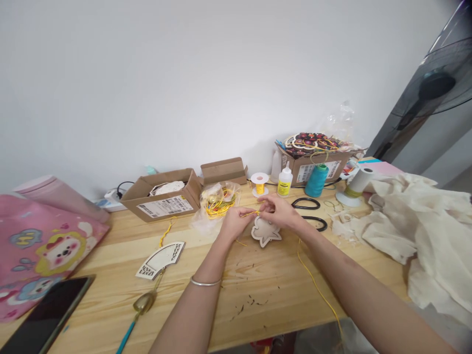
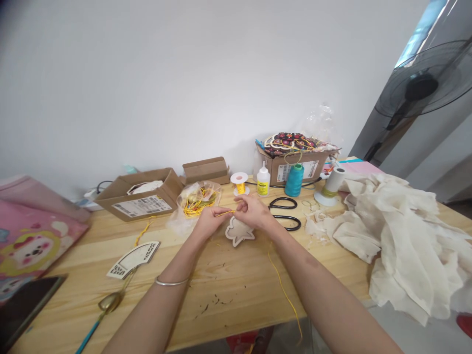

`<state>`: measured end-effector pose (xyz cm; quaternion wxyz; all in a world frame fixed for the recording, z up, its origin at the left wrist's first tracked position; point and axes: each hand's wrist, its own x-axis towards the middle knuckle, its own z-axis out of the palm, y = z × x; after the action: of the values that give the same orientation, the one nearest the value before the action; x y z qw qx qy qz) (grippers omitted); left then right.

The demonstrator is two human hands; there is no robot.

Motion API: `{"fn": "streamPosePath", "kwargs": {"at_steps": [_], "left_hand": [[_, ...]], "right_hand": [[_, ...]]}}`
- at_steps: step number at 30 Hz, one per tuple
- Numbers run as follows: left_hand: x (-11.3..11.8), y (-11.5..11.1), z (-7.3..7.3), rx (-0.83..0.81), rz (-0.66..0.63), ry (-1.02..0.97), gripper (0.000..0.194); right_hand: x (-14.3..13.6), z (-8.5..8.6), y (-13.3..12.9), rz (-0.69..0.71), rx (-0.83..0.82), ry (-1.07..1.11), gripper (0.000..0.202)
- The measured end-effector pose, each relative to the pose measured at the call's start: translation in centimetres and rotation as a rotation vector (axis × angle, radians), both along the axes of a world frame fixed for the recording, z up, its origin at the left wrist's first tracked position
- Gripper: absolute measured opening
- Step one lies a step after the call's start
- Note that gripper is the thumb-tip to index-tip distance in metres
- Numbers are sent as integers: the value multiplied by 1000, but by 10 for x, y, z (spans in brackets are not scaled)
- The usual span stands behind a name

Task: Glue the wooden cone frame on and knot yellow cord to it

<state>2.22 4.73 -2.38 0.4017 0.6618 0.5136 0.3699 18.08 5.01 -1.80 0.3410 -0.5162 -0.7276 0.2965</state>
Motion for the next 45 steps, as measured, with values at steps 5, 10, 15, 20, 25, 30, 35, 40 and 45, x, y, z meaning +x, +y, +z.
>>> {"fn": "streamPosePath", "kwargs": {"at_steps": [5,10,15,20,25,30,35,40,45], "left_hand": [[0,-1,1,-21,-30,13,28],[1,-4,3,-29,-45,1,30],[2,-3,5,-9,-59,-40,24],[1,-2,5,-6,-51,-57,23],[1,-1,2,-12,-2,-85,20],[1,-2,6,-82,46,-214,18],[3,-7,15,-181,50,-371,20],[5,-5,10,-208,56,-388,22],[5,-4,9,-214,31,-414,23]], "right_hand": [[1,-5,0,34,2,-121,24],[3,-5,1,-7,-26,-75,26],[1,-3,0,-87,-10,-9,26],[-1,0,-1,-88,1,158,25],[-4,7,-5,-93,-46,269,22],[-6,11,-7,-134,-112,342,17],[-6,12,-6,-148,-133,423,14],[-9,12,-6,-155,-140,459,13],[-9,14,-9,-101,61,426,13]]}}
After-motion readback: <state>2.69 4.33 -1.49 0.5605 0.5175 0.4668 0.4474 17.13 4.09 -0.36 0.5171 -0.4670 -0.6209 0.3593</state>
